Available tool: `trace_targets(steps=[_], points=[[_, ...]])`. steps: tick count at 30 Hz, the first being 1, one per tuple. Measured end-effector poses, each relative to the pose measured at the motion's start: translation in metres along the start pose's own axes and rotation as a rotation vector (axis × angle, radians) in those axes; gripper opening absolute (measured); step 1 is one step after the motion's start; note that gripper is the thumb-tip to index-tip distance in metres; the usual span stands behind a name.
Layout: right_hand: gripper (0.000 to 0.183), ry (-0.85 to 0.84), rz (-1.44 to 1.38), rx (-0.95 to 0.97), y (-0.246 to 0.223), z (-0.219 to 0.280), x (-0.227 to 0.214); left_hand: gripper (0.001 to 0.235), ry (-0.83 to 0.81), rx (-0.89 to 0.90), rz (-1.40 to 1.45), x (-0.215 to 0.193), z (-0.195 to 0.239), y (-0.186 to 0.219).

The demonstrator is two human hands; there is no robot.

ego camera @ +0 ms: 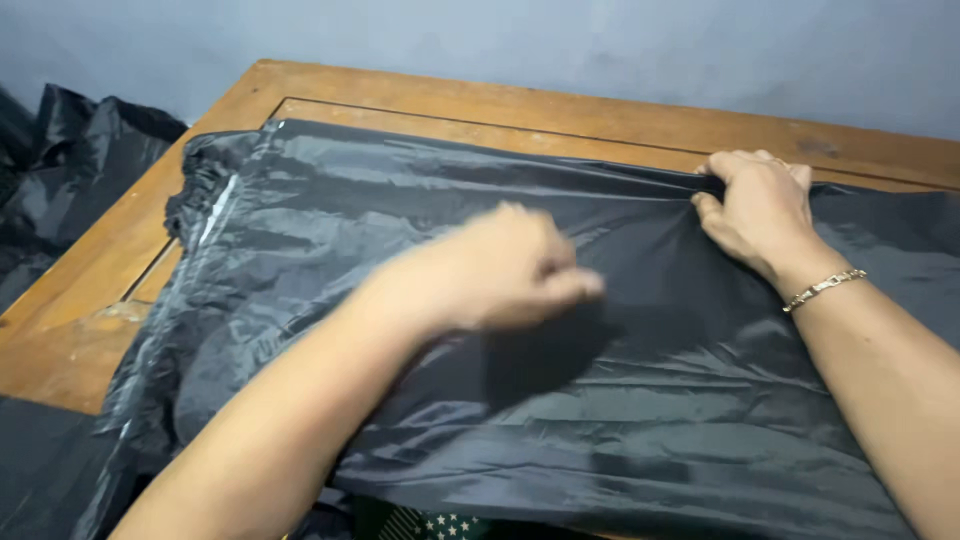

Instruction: The person folds a large black plastic shipping bag on a wooden table. They smooth the bag flat, fold it lengthwise multiple times into a narrow strip, and then fold the strip into a compact rectangular shape.

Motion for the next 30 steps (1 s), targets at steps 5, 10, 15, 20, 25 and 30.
trace_targets(steps=[5,10,15,20,25,30], points=[[0.025,-0.022,-0.082,0.007,0.004,-0.007,-0.015,0.061,-0.121,-0.154,-0.282,0.045,-0.021,-0.027],[0.022,-0.039,-0.15,0.038,0.008,-0.011,-0.04,0.065,-0.193,-0.196,-0.271,0.058,-0.013,-0.032],[0.022,-0.01,-0.172,0.056,-0.002,-0.003,-0.085,0.073,-0.227,-0.211,-0.317,0.073,-0.004,-0.038],[0.038,0.085,-0.235,-0.335,-0.093,0.03,-0.145,0.067,0.045,-0.031,-0.289,0.079,-0.001,-0.042],[0.049,-0.21,-0.067,-0.648,-0.15,0.076,-0.109,0.066,-0.042,-0.098,-0.332,0.071,0.009,-0.025],[0.072,-0.621,-0.006,-0.425,-0.095,0.077,-0.106,0.066,-0.182,-0.208,-0.325,0.065,0.015,-0.019]])
Point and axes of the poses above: each hand's wrist, its own z-axis away from the middle knuckle, its own x-axis out of the palm, y = z × x, the point moved 6 cm from there along -z, towards the middle knuckle, and after that the axes turned 10 degrees about z, right-handed, at the moved point
